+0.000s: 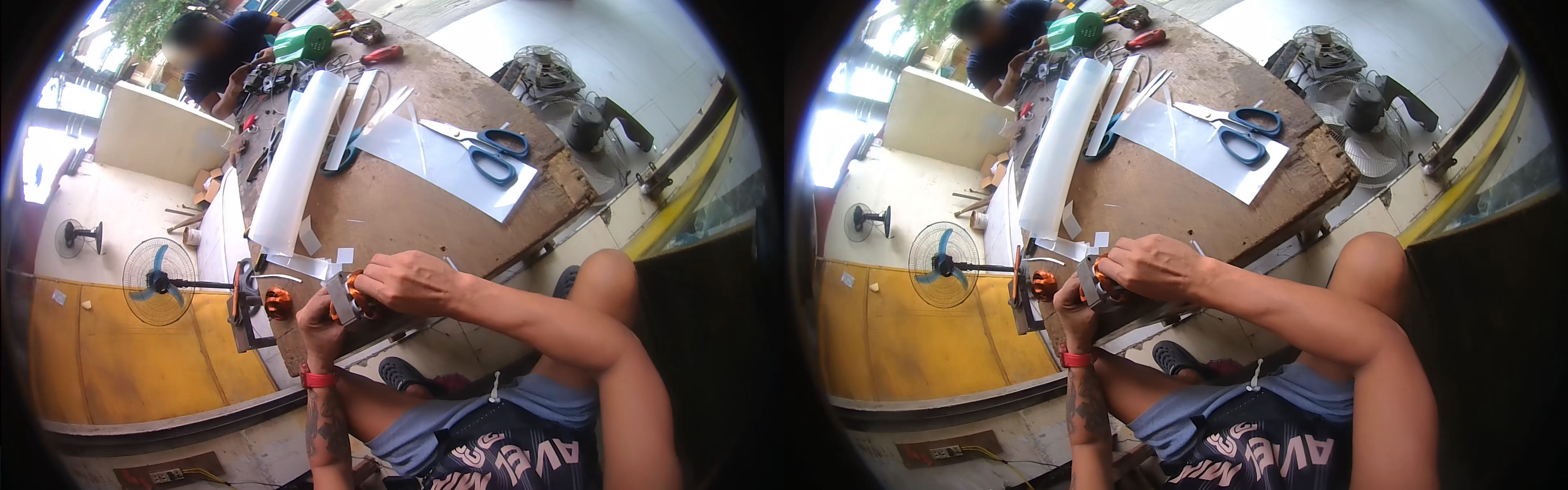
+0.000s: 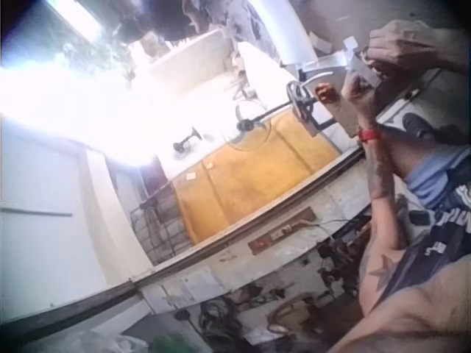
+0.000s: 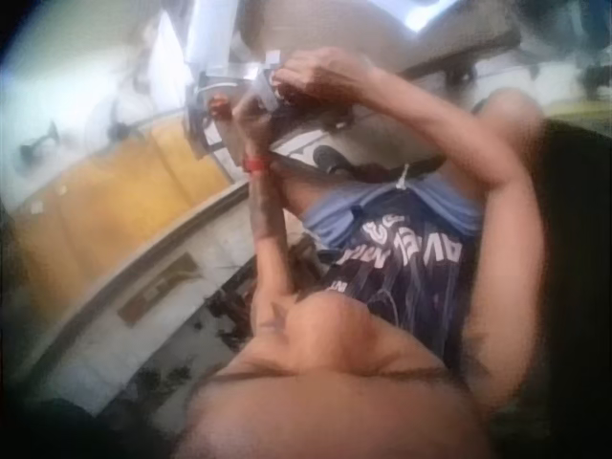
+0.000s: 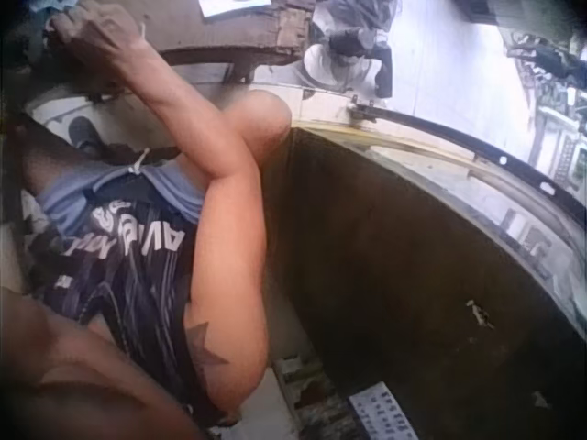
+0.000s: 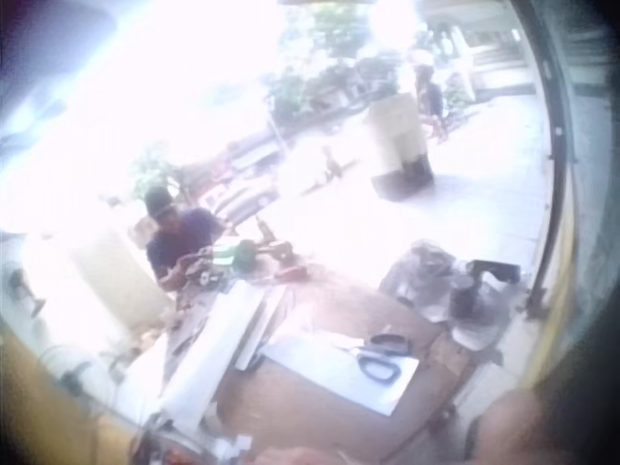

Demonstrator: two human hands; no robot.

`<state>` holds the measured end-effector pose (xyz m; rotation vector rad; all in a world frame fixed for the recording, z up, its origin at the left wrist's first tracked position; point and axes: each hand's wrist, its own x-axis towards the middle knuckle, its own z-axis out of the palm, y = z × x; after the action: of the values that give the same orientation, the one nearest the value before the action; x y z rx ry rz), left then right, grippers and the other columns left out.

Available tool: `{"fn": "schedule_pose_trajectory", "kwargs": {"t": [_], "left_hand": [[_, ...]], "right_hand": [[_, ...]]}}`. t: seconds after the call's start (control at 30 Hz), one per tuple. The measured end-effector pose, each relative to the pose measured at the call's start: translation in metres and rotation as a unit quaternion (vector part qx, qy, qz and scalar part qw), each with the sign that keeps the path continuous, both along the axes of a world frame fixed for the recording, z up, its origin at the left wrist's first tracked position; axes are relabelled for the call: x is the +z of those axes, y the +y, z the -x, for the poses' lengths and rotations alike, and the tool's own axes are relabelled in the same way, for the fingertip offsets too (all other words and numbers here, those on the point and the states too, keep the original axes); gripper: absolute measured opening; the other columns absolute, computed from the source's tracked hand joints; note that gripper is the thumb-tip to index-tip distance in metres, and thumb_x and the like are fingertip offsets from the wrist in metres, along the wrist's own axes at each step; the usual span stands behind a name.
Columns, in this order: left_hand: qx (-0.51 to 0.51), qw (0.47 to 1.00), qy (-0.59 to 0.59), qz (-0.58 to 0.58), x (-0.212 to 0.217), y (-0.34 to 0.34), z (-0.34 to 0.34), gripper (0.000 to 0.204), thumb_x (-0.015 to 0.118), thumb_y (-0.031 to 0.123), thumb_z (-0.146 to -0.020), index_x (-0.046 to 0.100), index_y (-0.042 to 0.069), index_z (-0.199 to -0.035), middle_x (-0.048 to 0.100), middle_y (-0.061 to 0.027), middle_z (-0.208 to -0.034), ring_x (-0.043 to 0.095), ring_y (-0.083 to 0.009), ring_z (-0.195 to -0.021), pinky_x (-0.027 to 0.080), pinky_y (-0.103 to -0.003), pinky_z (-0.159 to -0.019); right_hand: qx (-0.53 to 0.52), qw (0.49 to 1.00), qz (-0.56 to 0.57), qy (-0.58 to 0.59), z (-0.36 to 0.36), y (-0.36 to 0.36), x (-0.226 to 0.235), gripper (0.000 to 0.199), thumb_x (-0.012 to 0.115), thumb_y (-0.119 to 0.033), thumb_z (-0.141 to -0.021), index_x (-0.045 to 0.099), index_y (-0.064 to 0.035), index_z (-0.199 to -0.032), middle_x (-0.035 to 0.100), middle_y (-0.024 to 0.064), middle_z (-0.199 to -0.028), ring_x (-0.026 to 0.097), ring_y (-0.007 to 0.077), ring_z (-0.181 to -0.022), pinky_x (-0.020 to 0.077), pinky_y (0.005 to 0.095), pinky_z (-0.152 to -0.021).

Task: The person assembles a small electric motor by hand, inserting copper wire coils into a metal stator and securing them with white tape. The person handles the stator and coils directly, rotating the assembly to fit and tape each coil in place.

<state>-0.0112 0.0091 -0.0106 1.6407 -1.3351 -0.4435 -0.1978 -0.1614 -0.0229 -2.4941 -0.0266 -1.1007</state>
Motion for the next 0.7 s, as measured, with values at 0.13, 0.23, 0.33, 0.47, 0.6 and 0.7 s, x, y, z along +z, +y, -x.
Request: {"fn": "schedule_pose_trajectory", "kwargs": {"t": [0.13, 0.23, 0.33, 0.47, 0.6, 0.7], "left_hand": [[0.029, 0.981, -0.193, 0.02, -0.006, 0.001, -0.004, 0.027, 0.078, -0.005, -0.081, 0.074, -0.002, -0.108, 0.077, -0.0174, -0.115, 0.076, -0.0225, -0.096, 0.059, -0.032, -0.084], [0.044, 0.979, -0.2, 0.024, -0.009, 0.004, 0.002, 0.029, 0.077, -0.003, -0.083, 0.074, -0.001, -0.112, 0.078, -0.017, -0.111, 0.077, -0.0232, -0.094, 0.059, -0.034, -0.083], [0.053, 0.971, -0.227, 0.042, -0.008, 0.004, 0.008, 0.033, 0.079, -0.001, -0.083, 0.073, 0.0, -0.115, 0.079, -0.0152, -0.107, 0.077, -0.0217, -0.091, 0.059, -0.033, -0.08], [0.047, 0.978, -0.202, 0.029, -0.003, 0.003, 0.01, 0.037, 0.08, -0.002, -0.082, 0.073, -0.001, -0.119, 0.08, -0.0124, -0.103, 0.076, -0.0172, -0.088, 0.059, -0.032, -0.079], [0.052, 0.979, -0.197, 0.017, -0.001, 0.001, 0.009, 0.031, 0.079, -0.002, -0.083, 0.074, -0.002, -0.114, 0.08, -0.0142, -0.107, 0.077, -0.0182, -0.091, 0.059, -0.032, -0.081], [0.065, 0.982, -0.175, 0.01, -0.001, 0.001, 0.008, 0.025, 0.079, -0.002, -0.084, 0.074, -0.004, -0.108, 0.079, -0.016, -0.11, 0.078, -0.0207, -0.094, 0.06, -0.033, -0.082]], "right_hand": [[0.001, 1.0, -0.016, -0.012, 0.001, 0.0, -0.001, 0.014, 0.064, -0.015, -0.092, 0.062, -0.0047, -0.102, 0.068, 0.0095, -0.091, 0.069, 0.0247, -0.087, 0.0591, 0.0363, -0.077], [0.001, 1.0, -0.022, -0.011, -0.001, 0.001, -0.001, 0.014, 0.064, -0.015, -0.092, 0.062, -0.0049, -0.101, 0.068, 0.0102, -0.092, 0.069, 0.0258, -0.088, 0.0588, 0.0375, -0.08], [0.002, 0.999, -0.037, -0.008, -0.004, 0.002, 0.0, 0.014, 0.065, -0.015, -0.091, 0.062, -0.0049, -0.1, 0.067, 0.0113, -0.094, 0.069, 0.0273, -0.091, 0.0582, 0.0385, -0.082], [-0.004, 0.996, -0.086, 0.015, 0.002, 0.006, 0.004, 0.016, 0.067, -0.014, -0.091, 0.064, -0.0056, -0.104, 0.068, 0.0114, -0.098, 0.068, 0.029, -0.094, 0.057, 0.0392, -0.083], [0.062, 0.966, -0.244, 0.051, 0.019, -0.01, 0.004, 0.018, 0.07, -0.015, -0.093, 0.065, -0.0043, -0.107, 0.069, 0.0134, -0.101, 0.069, 0.0327, -0.097, 0.0569, 0.0416, -0.084], [0.02, 0.968, -0.248, 0.034, 0.021, -0.016, 0.007, 0.019, 0.069, -0.017, -0.097, 0.064, -0.0044, -0.11, 0.07, 0.0149, -0.1, 0.07, 0.0342, -0.097, 0.057, 0.0434, -0.084]]}}
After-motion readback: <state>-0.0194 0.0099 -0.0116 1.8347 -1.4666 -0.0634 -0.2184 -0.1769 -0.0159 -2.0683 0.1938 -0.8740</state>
